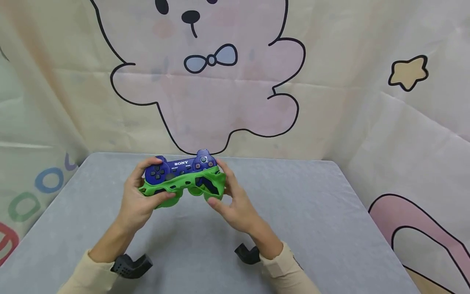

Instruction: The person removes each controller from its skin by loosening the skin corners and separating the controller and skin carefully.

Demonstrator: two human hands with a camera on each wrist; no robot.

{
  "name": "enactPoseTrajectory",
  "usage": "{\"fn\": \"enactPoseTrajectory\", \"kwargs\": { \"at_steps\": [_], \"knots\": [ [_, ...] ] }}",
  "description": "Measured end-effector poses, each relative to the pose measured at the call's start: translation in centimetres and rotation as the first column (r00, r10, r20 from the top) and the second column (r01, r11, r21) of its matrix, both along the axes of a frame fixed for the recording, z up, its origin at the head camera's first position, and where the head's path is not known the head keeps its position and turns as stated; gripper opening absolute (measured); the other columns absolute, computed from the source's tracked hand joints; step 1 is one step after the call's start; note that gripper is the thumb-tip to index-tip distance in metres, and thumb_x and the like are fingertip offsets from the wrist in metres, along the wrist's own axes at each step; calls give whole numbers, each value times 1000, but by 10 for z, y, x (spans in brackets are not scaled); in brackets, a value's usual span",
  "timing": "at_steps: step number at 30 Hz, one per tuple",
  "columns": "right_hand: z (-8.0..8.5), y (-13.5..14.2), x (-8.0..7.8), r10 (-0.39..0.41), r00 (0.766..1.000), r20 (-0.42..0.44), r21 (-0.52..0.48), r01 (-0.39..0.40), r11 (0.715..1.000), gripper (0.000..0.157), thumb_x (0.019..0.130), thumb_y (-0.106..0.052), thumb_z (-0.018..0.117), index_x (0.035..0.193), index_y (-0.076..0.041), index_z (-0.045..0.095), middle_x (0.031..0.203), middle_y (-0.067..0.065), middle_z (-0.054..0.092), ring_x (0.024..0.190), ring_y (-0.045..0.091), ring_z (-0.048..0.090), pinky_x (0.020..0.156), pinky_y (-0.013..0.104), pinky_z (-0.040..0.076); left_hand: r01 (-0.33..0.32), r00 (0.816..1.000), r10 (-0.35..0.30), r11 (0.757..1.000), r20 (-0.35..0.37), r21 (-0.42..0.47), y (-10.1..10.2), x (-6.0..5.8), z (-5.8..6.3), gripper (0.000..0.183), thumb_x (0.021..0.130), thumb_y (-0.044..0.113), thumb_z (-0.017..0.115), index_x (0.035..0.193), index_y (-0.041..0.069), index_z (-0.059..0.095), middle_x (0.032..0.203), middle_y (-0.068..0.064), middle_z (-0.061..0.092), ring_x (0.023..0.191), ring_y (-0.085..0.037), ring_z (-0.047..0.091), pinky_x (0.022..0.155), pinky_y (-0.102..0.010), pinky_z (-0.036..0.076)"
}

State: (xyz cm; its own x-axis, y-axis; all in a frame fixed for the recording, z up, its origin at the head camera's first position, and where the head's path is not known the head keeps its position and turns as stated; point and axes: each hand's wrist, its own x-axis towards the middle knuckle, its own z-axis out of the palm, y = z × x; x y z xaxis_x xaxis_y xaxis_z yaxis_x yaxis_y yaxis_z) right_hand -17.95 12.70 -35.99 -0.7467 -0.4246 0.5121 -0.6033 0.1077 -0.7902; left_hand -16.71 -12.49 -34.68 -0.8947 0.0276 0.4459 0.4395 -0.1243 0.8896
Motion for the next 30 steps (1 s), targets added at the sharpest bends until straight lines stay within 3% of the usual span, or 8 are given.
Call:
{"fn": "enactPoseTrajectory", "kwargs": {
  "at_steps": [2,6,10,17,23,30],
  "knots": [
    [6,6,-1,88,994,59,-77,-83,994,75,102,-40,59,159,-13,18,134,18,60,110,16,67,90,28,57,42,998,-42,999,-52,1,1,0,1,75,70,-17,82,135,7,53,124,-1,67,104,-15,71,72,-28,62],
    [10,11,-3,224,967,125,-233,-191,954,57,103,-22,60,148,-14,26,126,4,64,107,12,65,87,26,57,74,991,-72,997,-115,15,5,2,2,73,71,-15,84,134,7,54,126,-1,66,106,-15,71,72,-28,62],
    [9,13,-5,254,957,140,-263,-211,941,43,101,-5,58,132,-18,31,110,-3,65,96,8,63,79,23,55,72,989,-72,997,-132,-5,7,4,-1,72,70,-16,83,133,6,54,125,1,66,105,-14,71,72,-27,62],
    [8,10,-7,184,970,158,-258,-140,956,34,99,4,57,115,-14,33,95,-7,62,87,4,59,70,21,49,67,992,-68,998,-110,-11,11,5,-5,72,70,-17,83,132,4,54,122,4,68,104,-13,71,71,-27,61],
    [3,2,-8,67,995,77,-244,-47,969,23,104,0,51,109,1,29,91,-6,54,87,5,58,71,20,50,57,993,-56,998,-107,1,13,3,-8,70,71,-17,82,132,3,53,123,2,67,105,-13,71,73,-27,62],
    [-2,-2,-5,-88,996,-8,-231,84,969,15,106,-6,45,102,4,34,91,-8,44,81,5,52,65,20,44,28,997,-27,999,-70,15,18,5,-10,70,71,-14,84,132,4,52,124,2,67,103,-15,71,72,-29,62]
  ]
}}
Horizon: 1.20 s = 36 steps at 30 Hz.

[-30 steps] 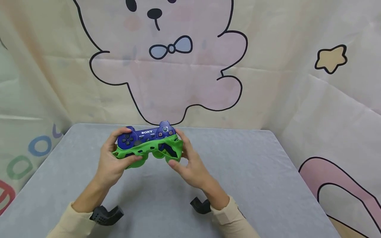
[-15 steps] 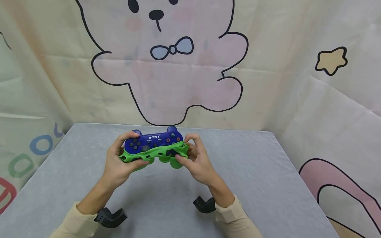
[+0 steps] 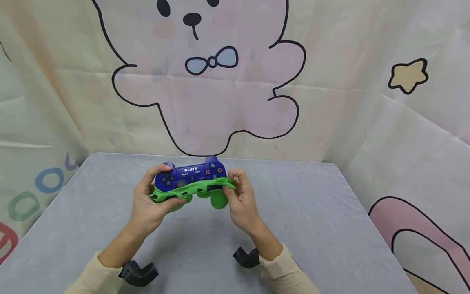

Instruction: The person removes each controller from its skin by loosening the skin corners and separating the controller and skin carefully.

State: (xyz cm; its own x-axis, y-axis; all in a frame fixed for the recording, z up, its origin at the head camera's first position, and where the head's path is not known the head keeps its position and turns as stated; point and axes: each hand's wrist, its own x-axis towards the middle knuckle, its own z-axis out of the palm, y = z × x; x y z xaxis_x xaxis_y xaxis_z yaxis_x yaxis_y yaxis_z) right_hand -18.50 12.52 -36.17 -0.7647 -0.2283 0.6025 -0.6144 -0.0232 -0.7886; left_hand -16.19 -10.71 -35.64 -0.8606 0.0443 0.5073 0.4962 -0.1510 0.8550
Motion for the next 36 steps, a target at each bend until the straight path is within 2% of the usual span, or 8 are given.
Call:
{"fn": "enactPoseTrajectory", "kwargs": {
  "at_steps": [4,8,11,16,19,23,29,36],
  "knots": [
    [0,-1,2,-31,999,-35,-8,30,1000,12,105,-1,45,98,5,37,94,-9,48,82,5,51,68,20,44,-25,997,22,999,70,38,0,-1,0,73,72,-17,81,134,6,51,124,0,66,100,-15,72,71,-28,62],
    [0,-2,6,-88,992,-87,-38,85,996,9,103,4,45,99,10,40,120,-11,64,108,2,63,90,17,52,-42,992,33,997,120,68,1,-1,2,75,73,-19,79,136,8,50,126,-2,64,100,-16,71,73,-28,62],
    [1,-3,9,-158,979,-130,-78,148,986,11,103,3,46,101,12,40,138,-4,61,123,9,64,100,22,52,-44,991,35,997,131,69,2,-1,3,75,73,-17,80,137,9,49,126,-2,63,102,-16,71,75,-29,62],
    [1,-5,12,-224,967,-120,-46,220,974,8,101,5,52,100,8,45,134,1,55,119,11,63,97,24,54,-50,992,40,995,120,82,3,0,4,75,72,-18,80,136,9,50,124,-3,64,102,-16,70,74,-29,62],
    [-3,-5,10,-220,969,-116,35,225,974,12,97,12,55,103,6,47,132,11,55,115,8,62,92,24,54,-54,993,46,996,105,74,0,0,4,76,72,-19,80,136,8,50,124,-3,65,102,-17,71,74,-30,62],
    [-6,-4,6,-150,982,-118,93,162,982,22,94,16,53,113,7,45,127,22,58,111,6,63,93,22,53,-73,993,66,995,101,68,-2,-1,3,76,71,-19,80,136,8,51,122,-1,67,103,-16,71,73,-31,62],
    [-4,1,1,-93,979,-184,141,120,983,14,100,12,47,112,6,48,118,10,61,112,5,60,96,21,51,-97,990,87,991,111,93,-5,-1,7,75,72,-20,79,136,8,51,122,-2,66,106,-17,70,75,-31,62],
    [-6,7,-1,-78,948,-309,205,146,968,12,100,7,50,110,2,54,134,14,64,124,5,59,104,22,48,-142,974,120,984,194,104,-8,-1,12,74,75,-21,76,137,11,50,128,-5,59,109,-17,67,80,-27,61]
  ]
}}
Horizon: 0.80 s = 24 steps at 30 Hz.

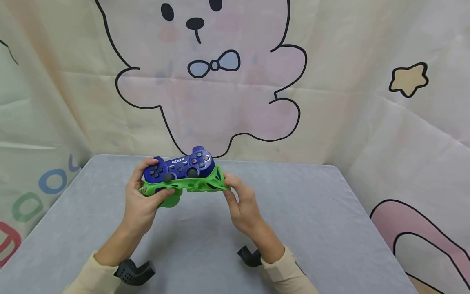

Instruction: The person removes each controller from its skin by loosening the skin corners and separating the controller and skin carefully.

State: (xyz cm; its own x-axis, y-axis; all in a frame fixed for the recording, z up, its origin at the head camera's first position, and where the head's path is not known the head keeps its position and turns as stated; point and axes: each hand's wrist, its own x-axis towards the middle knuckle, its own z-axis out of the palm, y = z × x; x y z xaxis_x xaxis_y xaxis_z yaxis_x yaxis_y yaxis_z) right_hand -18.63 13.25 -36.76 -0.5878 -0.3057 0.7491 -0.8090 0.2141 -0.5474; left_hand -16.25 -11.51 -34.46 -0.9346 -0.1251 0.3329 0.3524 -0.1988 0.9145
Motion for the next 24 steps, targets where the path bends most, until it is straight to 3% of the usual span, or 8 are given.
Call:
{"fn": "enactPoseTrajectory", "kwargs": {
  "at_steps": [4,7,9,11,14,18,21,24],
  "knots": [
    [1,2,1,-7,1000,20,44,6,999,20,96,10,56,113,1,52,132,22,62,121,11,60,103,24,49,28,1000,-28,998,-4,-48,-1,-2,-2,74,75,-19,77,137,10,50,126,-4,61,106,-16,68,77,-27,61],
    [6,4,2,43,987,154,68,-54,996,48,94,1,67,134,-1,41,138,22,57,121,12,61,100,27,51,85,995,-91,989,-50,-118,-2,-3,-5,73,74,-17,79,136,10,51,122,-1,64,102,-14,70,73,-27,61],
    [11,7,3,106,957,272,54,-125,991,75,90,-6,75,149,-7,28,144,19,53,120,14,62,98,29,54,156,981,-172,974,-91,-163,-2,-3,-6,72,75,-14,81,135,9,51,120,1,66,100,-14,71,70,-28,62],
    [16,7,6,180,913,366,21,-202,979,92,87,-8,79,157,-12,20,148,18,46,120,17,61,95,31,56,224,962,-247,957,-114,-187,-3,-3,-8,70,76,-10,82,135,10,51,121,2,66,99,-14,71,70,-30,62],
    [21,5,9,262,859,441,-25,-280,960,93,86,-7,81,158,-15,23,152,17,40,121,21,59,92,32,58,278,946,-303,941,-117,-192,-4,-3,-9,69,77,-7,83,136,13,52,124,2,64,101,-14,70,73,-30,62],
    [21,3,10,313,809,497,-64,-326,943,97,84,-13,84,158,-15,21,155,17,31,124,24,53,92,31,58,276,957,-286,946,-42,-169,-5,-4,-10,73,76,-11,81,137,16,51,126,-3,60,103,-15,68,76,-28,61],
    [19,2,8,285,799,529,-80,-288,954,96,84,-13,84,157,-17,22,154,15,30,122,22,52,91,27,57,303,953,-298,935,51,-184,-5,-5,-10,76,79,-8,80,143,18,47,129,-9,58,106,-17,65,79,-27,60],
    [15,1,3,262,795,547,-143,-220,965,84,87,0,77,153,-15,28,148,12,38,112,17,57,85,25,57,363,930,-342,908,133,-209,-2,-5,-10,79,86,1,78,150,25,39,134,-14,55,109,-19,63,81,-28,59]
  ]
}}
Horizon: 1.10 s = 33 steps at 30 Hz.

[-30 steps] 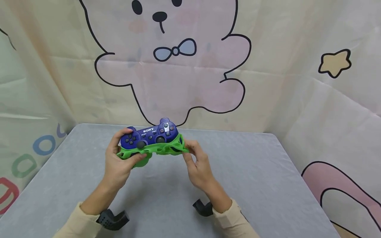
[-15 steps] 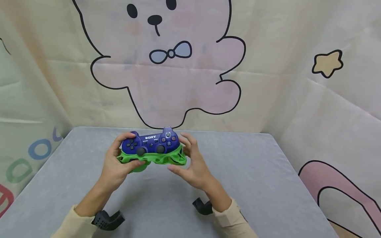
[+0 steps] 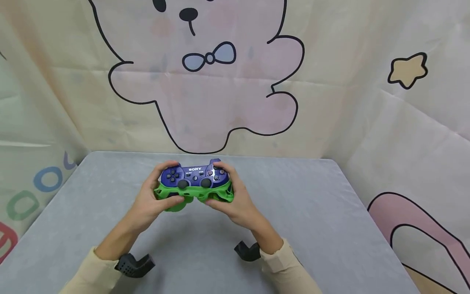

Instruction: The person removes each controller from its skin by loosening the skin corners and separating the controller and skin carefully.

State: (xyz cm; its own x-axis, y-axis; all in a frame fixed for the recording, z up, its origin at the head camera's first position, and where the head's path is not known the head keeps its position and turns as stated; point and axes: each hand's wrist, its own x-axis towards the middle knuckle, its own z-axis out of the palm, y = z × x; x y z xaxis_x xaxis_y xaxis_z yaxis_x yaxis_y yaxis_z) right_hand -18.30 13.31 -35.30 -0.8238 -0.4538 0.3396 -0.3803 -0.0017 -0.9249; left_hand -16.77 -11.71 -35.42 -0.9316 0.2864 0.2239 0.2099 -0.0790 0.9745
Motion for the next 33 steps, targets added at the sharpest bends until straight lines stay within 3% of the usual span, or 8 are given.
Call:
{"fn": "enactPoseTrajectory", "kwargs": {
  "at_steps": [5,8,11,18,21,26,31,33],
  "knots": [
    [-5,1,-5,-48,995,91,-156,62,986,77,89,11,66,150,-16,29,133,9,51,95,12,63,75,22,57,50,999,-50,999,5,-11,3,-2,-1,86,93,7,72,158,31,22,133,-21,59,96,-16,66,75,-27,58],
    [-6,5,-5,-46,990,136,-223,75,972,78,91,4,68,152,-22,26,131,6,54,96,10,64,76,21,56,37,999,-37,999,-22,3,6,-2,-3,87,95,4,69,160,28,18,127,-25,65,92,-12,68,75,-26,56],
    [-8,10,-7,19,988,153,-282,25,959,80,93,-8,72,154,-23,22,138,4,51,103,11,65,84,22,57,8,998,-9,1000,-61,-14,7,-3,-5,82,97,2,66,161,24,20,125,-27,67,99,-8,70,82,-24,57],
    [-6,13,-13,134,983,124,-275,-95,957,70,100,-25,65,155,-23,21,139,7,45,111,14,64,90,25,56,-14,990,10,1000,-139,-23,3,-5,-7,78,97,-4,62,160,19,23,127,-31,65,108,-5,70,87,-24,58],
    [-3,15,-13,125,982,139,-256,-86,963,59,104,-19,58,153,-23,24,138,8,44,108,17,67,88,26,57,-12,988,5,999,-152,-46,3,-5,-8,78,97,-4,62,160,19,22,125,-30,67,107,-7,70,87,-24,58],
    [-1,17,-13,78,987,144,-207,-47,977,58,103,-14,58,152,-23,26,135,7,46,106,13,64,85,23,56,-53,985,30,989,-170,-136,5,-5,-9,81,96,-3,63,161,22,21,119,-24,71,100,-8,72,83,-27,59],
    [-2,15,-13,43,988,150,-238,-6,971,57,101,-13,62,149,-23,32,131,6,49,102,10,62,81,22,56,-88,981,45,969,-187,-229,7,-3,-9,86,96,4,67,162,29,18,106,-19,75,87,-11,73,76,-28,60],
    [-3,13,-13,32,988,152,-267,10,964,56,100,-11,63,147,-24,35,132,6,49,102,10,62,81,22,57,-104,978,55,964,-199,-245,9,-3,-10,87,96,6,68,162,29,18,95,-16,75,72,-9,69,66,-26,57]
  ]
}}
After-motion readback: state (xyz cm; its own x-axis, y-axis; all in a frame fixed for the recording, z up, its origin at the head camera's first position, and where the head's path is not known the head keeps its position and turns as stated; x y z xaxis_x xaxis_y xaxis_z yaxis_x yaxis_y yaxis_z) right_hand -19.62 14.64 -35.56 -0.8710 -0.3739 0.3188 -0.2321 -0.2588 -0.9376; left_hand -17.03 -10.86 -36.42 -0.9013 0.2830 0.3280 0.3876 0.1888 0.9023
